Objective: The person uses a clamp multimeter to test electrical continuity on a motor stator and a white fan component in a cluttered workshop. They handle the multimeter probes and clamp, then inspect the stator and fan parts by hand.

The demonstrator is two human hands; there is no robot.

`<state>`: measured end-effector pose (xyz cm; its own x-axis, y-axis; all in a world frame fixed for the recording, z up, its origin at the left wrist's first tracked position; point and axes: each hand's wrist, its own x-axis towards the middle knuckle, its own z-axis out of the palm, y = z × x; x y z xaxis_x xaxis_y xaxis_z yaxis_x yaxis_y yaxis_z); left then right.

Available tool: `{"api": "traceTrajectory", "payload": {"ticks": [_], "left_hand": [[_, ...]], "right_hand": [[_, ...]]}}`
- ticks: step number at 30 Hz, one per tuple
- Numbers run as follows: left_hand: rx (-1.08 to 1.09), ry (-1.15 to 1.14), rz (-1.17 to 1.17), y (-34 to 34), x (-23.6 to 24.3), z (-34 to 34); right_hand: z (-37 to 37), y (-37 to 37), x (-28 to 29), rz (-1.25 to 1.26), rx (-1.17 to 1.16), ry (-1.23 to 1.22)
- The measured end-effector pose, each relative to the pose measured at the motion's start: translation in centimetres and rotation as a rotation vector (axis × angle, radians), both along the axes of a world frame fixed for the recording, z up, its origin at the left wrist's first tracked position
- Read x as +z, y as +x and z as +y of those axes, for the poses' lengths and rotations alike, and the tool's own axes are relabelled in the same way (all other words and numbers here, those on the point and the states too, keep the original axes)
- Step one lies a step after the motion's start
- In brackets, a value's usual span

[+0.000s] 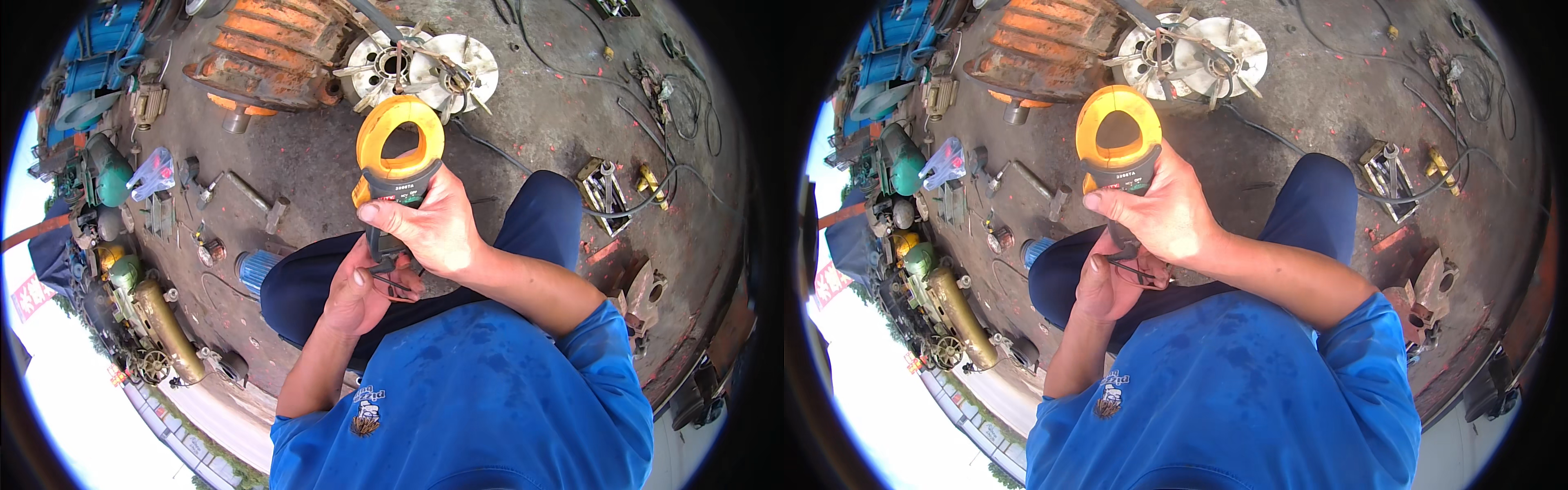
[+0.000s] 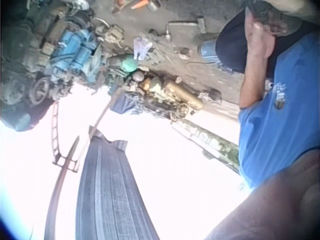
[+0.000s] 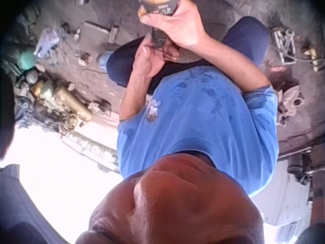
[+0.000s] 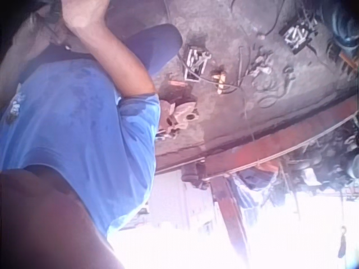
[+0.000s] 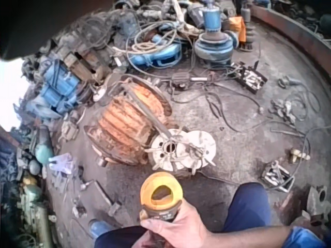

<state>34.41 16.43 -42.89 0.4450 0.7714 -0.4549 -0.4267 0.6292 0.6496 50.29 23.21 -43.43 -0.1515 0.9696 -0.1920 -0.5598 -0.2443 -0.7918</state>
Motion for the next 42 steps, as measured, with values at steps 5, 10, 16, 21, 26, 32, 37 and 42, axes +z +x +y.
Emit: {"api": "traceTrajectory", "payload": {"ticks": [5, 10, 16, 21, 26, 32, 37, 42], "left_hand": [[-0.133, -0.176, 0.119, -0.4, -0.2, -0.3], [-0.175, -0.195, 0.079, 0.9, 0.7, 0.3], [-0.435, -0.166, 0.339, 1.1, -0.3, -0.4], [-0.645, -0.002, 0.780, 0.6, -0.1, -1.7], [-0.639, 0.272, 1.069, -2.4, 2.2, -0.6], [-0.561, 0.496, 0.958, -4.7, 4.6, 5.6], [-0.254, 0.243, 0.803, -8.2, 2.3, 8.1], [0.045, 0.252, 0.812, -9.5, 1.0, 10.2]], "right_hand": [[-0.6, 1.6, -1.9, 0.210, 0.248, 0.037], [-0.3, 3.4, -2.8, 0.409, 0.446, -0.039], [0.0, 4.1, -3.7, 0.339, 0.249, 0.044], [0.5, 5.1, -4.2, 0.272, 0.084, 0.012], [1.0, 5.8, -5.9, 0.392, 0.079, -0.265], [1.0, 2.5, -9.2, 0.831, 0.282, -0.448], [2.9, -2.2, -10.1, 1.020, 0.276, -0.409], [6.2, -7.3, -10.8, 1.072, 0.066, -0.434]]}}
